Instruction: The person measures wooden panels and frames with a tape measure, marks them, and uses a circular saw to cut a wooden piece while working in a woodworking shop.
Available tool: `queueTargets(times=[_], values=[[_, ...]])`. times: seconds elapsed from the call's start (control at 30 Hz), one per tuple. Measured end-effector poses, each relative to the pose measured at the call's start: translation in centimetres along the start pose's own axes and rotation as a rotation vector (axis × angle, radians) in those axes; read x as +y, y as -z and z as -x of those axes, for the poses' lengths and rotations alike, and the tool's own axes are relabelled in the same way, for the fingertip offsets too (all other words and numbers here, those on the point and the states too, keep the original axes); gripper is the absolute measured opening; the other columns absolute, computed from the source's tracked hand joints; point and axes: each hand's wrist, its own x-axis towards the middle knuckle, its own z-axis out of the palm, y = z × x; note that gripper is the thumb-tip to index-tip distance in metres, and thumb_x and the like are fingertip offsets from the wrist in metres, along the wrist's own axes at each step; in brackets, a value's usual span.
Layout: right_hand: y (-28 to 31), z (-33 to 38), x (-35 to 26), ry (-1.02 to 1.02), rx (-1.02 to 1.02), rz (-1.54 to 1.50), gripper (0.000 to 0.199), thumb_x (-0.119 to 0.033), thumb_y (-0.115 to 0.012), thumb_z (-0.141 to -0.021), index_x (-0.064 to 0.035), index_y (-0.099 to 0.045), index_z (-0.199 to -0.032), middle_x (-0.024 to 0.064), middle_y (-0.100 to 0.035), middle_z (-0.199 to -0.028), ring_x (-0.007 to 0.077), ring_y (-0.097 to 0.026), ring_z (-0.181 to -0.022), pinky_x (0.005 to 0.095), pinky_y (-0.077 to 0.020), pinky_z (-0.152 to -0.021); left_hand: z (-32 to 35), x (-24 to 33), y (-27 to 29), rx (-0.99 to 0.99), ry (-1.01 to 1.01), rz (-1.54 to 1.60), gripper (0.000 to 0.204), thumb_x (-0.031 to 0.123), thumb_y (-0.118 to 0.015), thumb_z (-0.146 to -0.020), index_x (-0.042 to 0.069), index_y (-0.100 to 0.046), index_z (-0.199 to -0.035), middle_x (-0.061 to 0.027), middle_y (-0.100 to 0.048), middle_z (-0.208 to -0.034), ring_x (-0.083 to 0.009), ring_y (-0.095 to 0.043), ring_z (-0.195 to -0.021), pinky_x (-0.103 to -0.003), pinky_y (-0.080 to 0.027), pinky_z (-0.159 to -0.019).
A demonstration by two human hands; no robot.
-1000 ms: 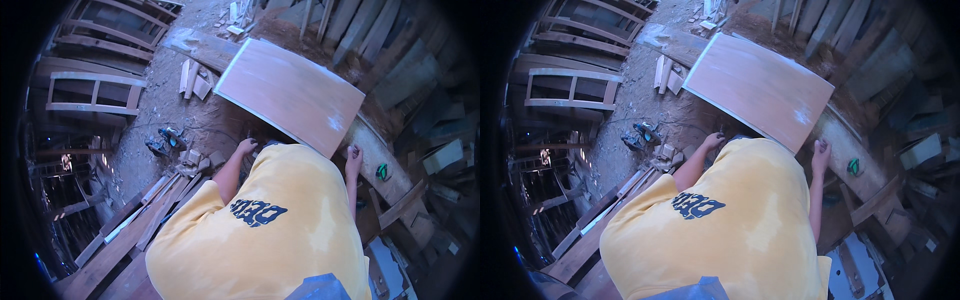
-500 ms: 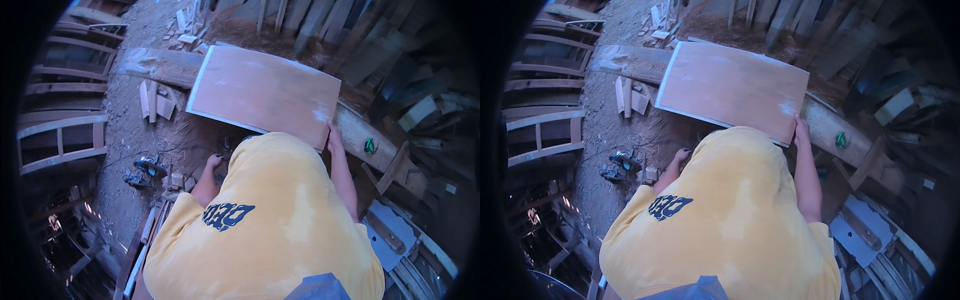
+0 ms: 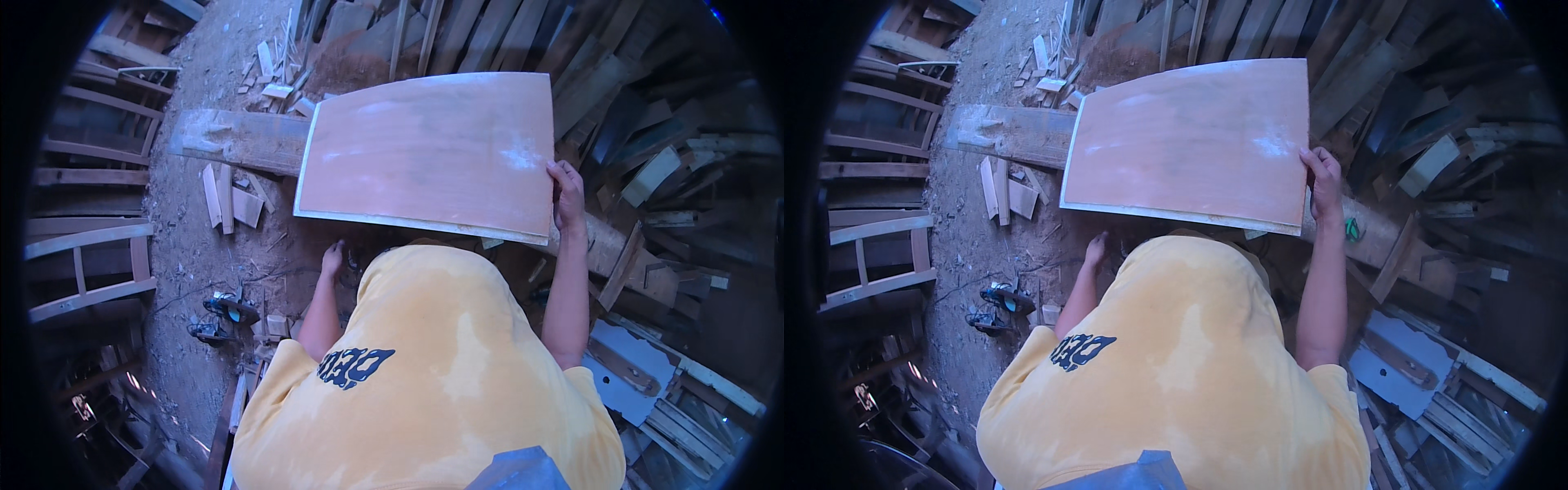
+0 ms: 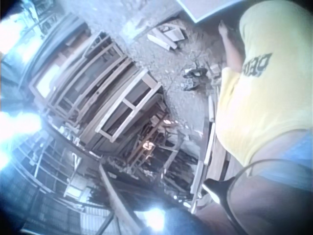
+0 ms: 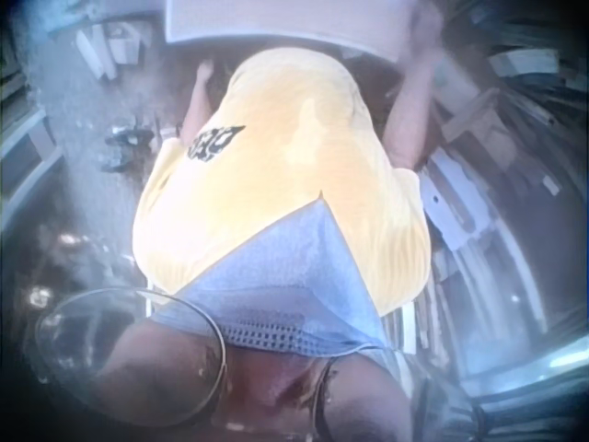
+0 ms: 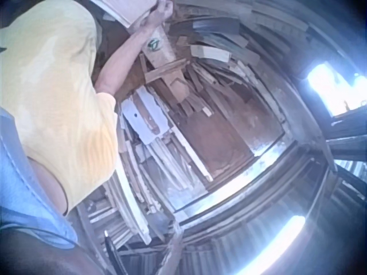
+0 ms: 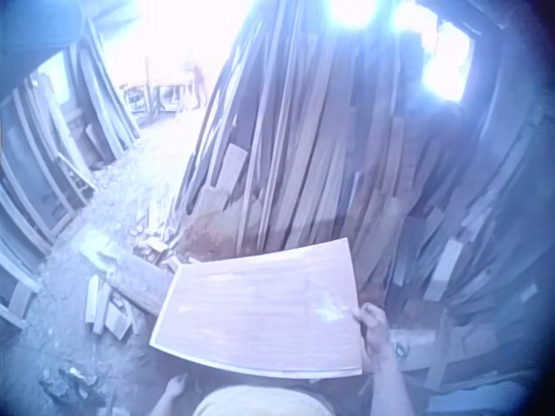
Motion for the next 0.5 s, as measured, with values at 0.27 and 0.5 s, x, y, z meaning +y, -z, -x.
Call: queueTargets(times=[0.27,0.5], values=[[-5.1,3.4,-5.6,0.072,-0.060,-0.048,0.019,-0.025,-0.069,-0.093,-0.0105,-0.059,-0.087,-0.0058,-0.056,-0.076,0.0029,-0.050,-0.067,0.0199,-0.0388,-0.064,6.4,17.4,0.6,-0.199,-0.010,1.673,0.082,0.075,-0.034,-0.096,0.012,-0.046,-0.148,-0.0136,-0.048,-0.149,-0.0342,-0.048,-0.134,-0.053,-0.038,-0.114],[-10.8,7.1,-9.4,0.196,-0.156,-0.141,0.009,-0.014,-0.064,-0.096,-0.0053,-0.062,-0.099,-0.0030,-0.062,-0.085,0.0046,-0.058,-0.078,0.0220,-0.0472,-0.077,7.2,21.5,3.6,-0.228,-0.282,1.726,0.075,0.065,-0.030,-0.098,0.009,-0.053,-0.142,-0.0115,-0.059,-0.139,-0.0351,-0.057,-0.126,-0.051,-0.047,-0.108]])
